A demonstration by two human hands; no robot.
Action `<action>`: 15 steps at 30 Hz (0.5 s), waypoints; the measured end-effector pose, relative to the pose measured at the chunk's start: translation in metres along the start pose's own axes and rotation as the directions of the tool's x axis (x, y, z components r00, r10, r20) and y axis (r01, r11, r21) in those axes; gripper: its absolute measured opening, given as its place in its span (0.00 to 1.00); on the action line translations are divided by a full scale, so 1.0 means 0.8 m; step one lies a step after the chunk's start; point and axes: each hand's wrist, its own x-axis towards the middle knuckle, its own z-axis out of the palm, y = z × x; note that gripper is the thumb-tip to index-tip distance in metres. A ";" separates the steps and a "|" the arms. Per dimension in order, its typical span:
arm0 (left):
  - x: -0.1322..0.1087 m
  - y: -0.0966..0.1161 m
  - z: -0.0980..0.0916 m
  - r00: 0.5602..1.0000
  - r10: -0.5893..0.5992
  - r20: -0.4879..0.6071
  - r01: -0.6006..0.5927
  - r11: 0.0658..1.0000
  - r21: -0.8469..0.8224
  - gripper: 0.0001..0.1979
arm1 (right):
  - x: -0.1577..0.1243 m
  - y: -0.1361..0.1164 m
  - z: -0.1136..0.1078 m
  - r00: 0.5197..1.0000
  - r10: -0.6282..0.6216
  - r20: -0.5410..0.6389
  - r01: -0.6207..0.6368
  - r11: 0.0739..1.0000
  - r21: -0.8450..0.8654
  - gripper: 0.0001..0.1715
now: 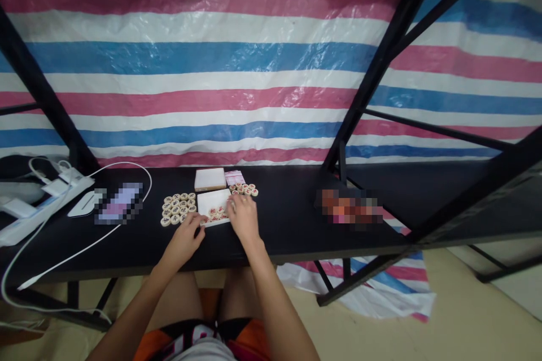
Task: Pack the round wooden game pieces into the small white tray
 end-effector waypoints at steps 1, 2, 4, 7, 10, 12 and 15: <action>0.000 0.000 0.000 1.000 -0.008 -0.006 0.008 1.000 0.000 0.11 | 0.004 -0.009 0.003 0.993 -0.105 0.060 0.102 0.994 0.045 0.11; 0.000 0.000 0.001 1.000 -0.008 -0.006 0.008 1.000 0.001 0.11 | 0.009 -0.017 0.006 0.972 -0.196 0.128 0.186 0.979 0.083 0.10; -0.001 -0.001 0.002 1.000 -0.001 -0.005 0.001 1.000 0.009 0.10 | 0.016 -0.032 0.012 0.918 -0.311 0.246 0.288 0.949 0.124 0.09; -0.002 -0.003 0.004 1.000 0.007 -0.013 -0.007 1.000 0.025 0.09 | 0.021 -0.043 0.017 0.860 -0.363 0.359 0.339 0.932 0.131 0.09; -0.002 -0.003 0.004 1.000 0.017 -0.025 -0.016 0.999 0.038 0.10 | 0.018 -0.039 0.015 0.842 -0.370 0.392 0.330 0.929 0.167 0.12; -0.002 -0.002 0.003 0.999 0.017 -0.033 -0.016 0.999 0.043 0.10 | 0.015 -0.029 0.012 0.857 -0.358 0.370 0.308 0.933 0.187 0.16; -0.003 -0.001 0.003 0.998 0.013 -0.059 -0.010 0.999 0.044 0.12 | 0.014 0.000 0.008 0.938 -0.207 0.279 0.189 0.978 0.090 0.21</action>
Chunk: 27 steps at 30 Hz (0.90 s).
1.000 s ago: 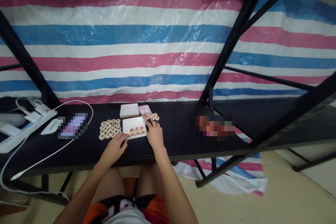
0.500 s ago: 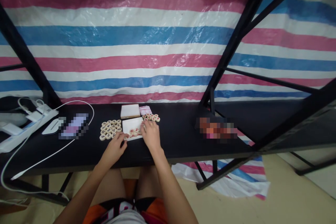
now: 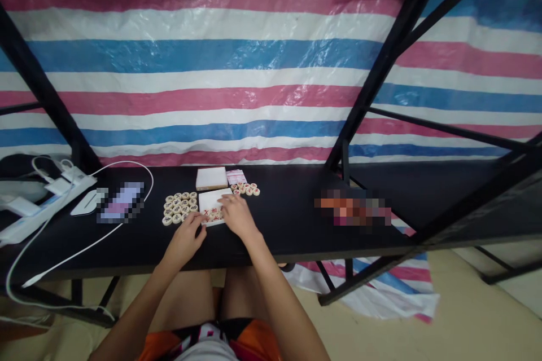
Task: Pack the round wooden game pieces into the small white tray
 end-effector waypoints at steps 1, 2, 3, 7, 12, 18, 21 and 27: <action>0.000 0.000 0.000 1.000 0.005 -0.008 -0.005 1.000 0.002 0.13 | -0.003 0.012 -0.002 0.995 0.090 -0.039 -0.092 0.995 -0.045 0.23; -0.001 -0.001 0.001 1.000 0.013 -0.014 -0.013 1.000 0.007 0.14 | -0.005 0.026 -0.004 0.981 0.183 -0.067 -0.189 0.977 -0.094 0.25; -0.001 -0.002 0.001 1.000 0.027 -0.014 -0.026 1.000 0.013 0.14 | -0.008 0.039 -0.007 0.963 0.258 -0.077 -0.267 0.953 -0.145 0.27; -0.001 -0.004 0.002 0.998 0.061 0.014 -0.062 0.997 0.035 0.13 | -0.015 0.076 -0.013 0.909 0.410 -0.073 -0.414 0.868 -0.274 0.30; 0.001 -0.001 -0.001 0.997 0.068 0.034 -0.069 0.997 0.020 0.11 | -0.022 0.078 -0.012 0.878 0.467 -0.110 -0.477 0.826 -0.300 0.20; 0.000 -0.006 0.005 0.997 0.077 0.019 -0.076 0.997 -0.027 0.09 | -0.024 0.060 -0.014 0.851 0.477 -0.218 -0.521 0.819 -0.241 0.10; 0.000 -0.011 0.010 0.997 0.083 0.001 -0.083 0.994 -0.067 0.10 | -0.017 0.049 -0.011 0.911 0.319 -0.261 -0.342 0.939 -0.047 0.09; 0.001 -0.015 0.013 0.994 0.110 -0.012 -0.111 0.987 -0.115 0.11 | 0.010 0.036 0.008 0.983 0.044 -0.180 -0.014 0.987 0.163 0.07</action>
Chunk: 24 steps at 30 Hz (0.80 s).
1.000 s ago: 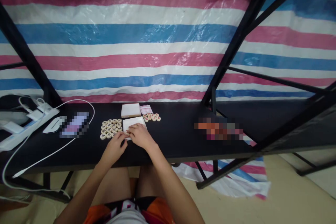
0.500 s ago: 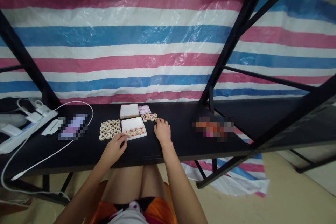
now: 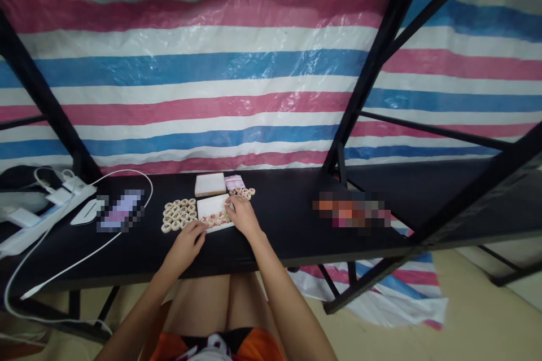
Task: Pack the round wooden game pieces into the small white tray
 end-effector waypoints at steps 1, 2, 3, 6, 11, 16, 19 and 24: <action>0.000 0.000 0.000 1.000 0.001 0.002 -0.001 1.000 -0.001 0.11 | 0.003 0.001 0.002 1.000 -0.012 0.028 0.013 1.000 -0.019 0.07; 0.000 0.001 -0.001 1.000 0.000 0.005 0.000 1.000 0.002 0.11 | 0.006 0.001 0.003 0.998 -0.022 0.052 0.025 0.999 -0.045 0.07; 0.000 0.001 -0.001 1.000 -0.003 0.007 0.003 1.000 0.007 0.10 | 0.007 0.002 0.003 0.997 -0.033 0.072 0.038 0.997 -0.072 0.07; 0.001 0.002 -0.001 1.000 -0.019 0.005 0.018 1.000 0.024 0.10 | 0.007 0.002 0.003 0.995 -0.063 0.077 0.073 0.988 -0.134 0.10; 0.001 0.003 -0.001 1.000 -0.024 -0.004 0.024 1.000 0.009 0.10 | 0.001 -0.003 -0.001 0.994 -0.067 0.081 0.083 0.975 -0.207 0.14; 0.000 0.001 -0.001 1.000 -0.028 0.005 0.028 0.999 0.022 0.11 | -0.007 0.005 -0.012 0.992 0.128 -0.011 -0.125 0.943 -0.310 0.20; 0.000 0.001 -0.001 1.000 -0.030 0.007 0.030 0.999 0.027 0.11 | -0.014 0.014 -0.016 0.954 0.300 -0.016 -0.277 0.861 -0.426 0.28; 0.001 0.004 -0.003 0.999 -0.040 0.024 0.039 0.999 0.027 0.11 | -0.018 0.008 -0.016 0.918 0.394 -0.044 -0.362 0.788 -0.498 0.20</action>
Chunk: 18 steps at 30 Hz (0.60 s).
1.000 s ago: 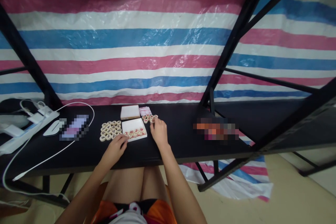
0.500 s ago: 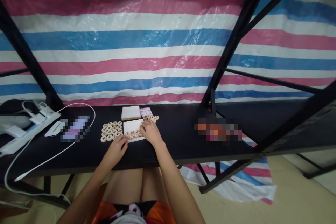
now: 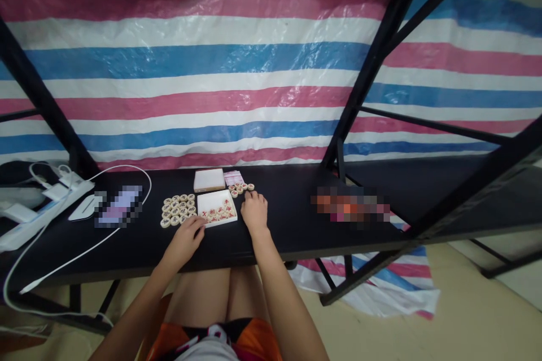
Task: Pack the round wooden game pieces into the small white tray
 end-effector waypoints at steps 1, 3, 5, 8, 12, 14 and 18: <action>0.000 0.001 0.000 1.000 -0.005 0.006 0.005 1.000 -0.002 0.11 | -0.001 -0.002 -0.002 1.000 0.025 -0.012 -0.025 1.000 -0.007 0.17; 0.000 0.001 -0.001 1.000 -0.014 0.010 0.014 1.000 -0.002 0.11 | -0.003 -0.005 -0.005 0.997 0.063 -0.037 -0.064 0.998 -0.013 0.14; 0.000 0.001 -0.001 1.000 -0.018 0.008 0.018 1.000 -0.006 0.11 | -0.005 -0.006 -0.008 0.995 0.091 -0.048 -0.092 0.996 -0.007 0.12; -0.001 0.000 -0.001 1.000 -0.012 0.008 0.012 1.000 -0.024 0.10 | -0.004 -0.005 -0.010 0.993 0.107 -0.052 -0.106 0.994 0.014 0.11; -0.001 0.000 0.000 1.000 -0.004 0.000 0.004 0.999 -0.032 0.10 | 0.000 -0.016 -0.016 0.993 -0.050 -0.109 0.062 0.992 0.110 0.13; -0.001 0.000 0.000 1.000 -0.001 -0.001 0.001 1.000 -0.027 0.11 | 0.003 -0.031 -0.019 0.965 -0.246 -0.086 0.258 0.950 0.176 0.13; -0.001 0.001 0.000 1.000 0.001 -0.001 -0.001 1.000 -0.020 0.10 | 0.011 -0.064 -0.016 0.866 -0.500 -0.011 0.490 0.843 0.220 0.11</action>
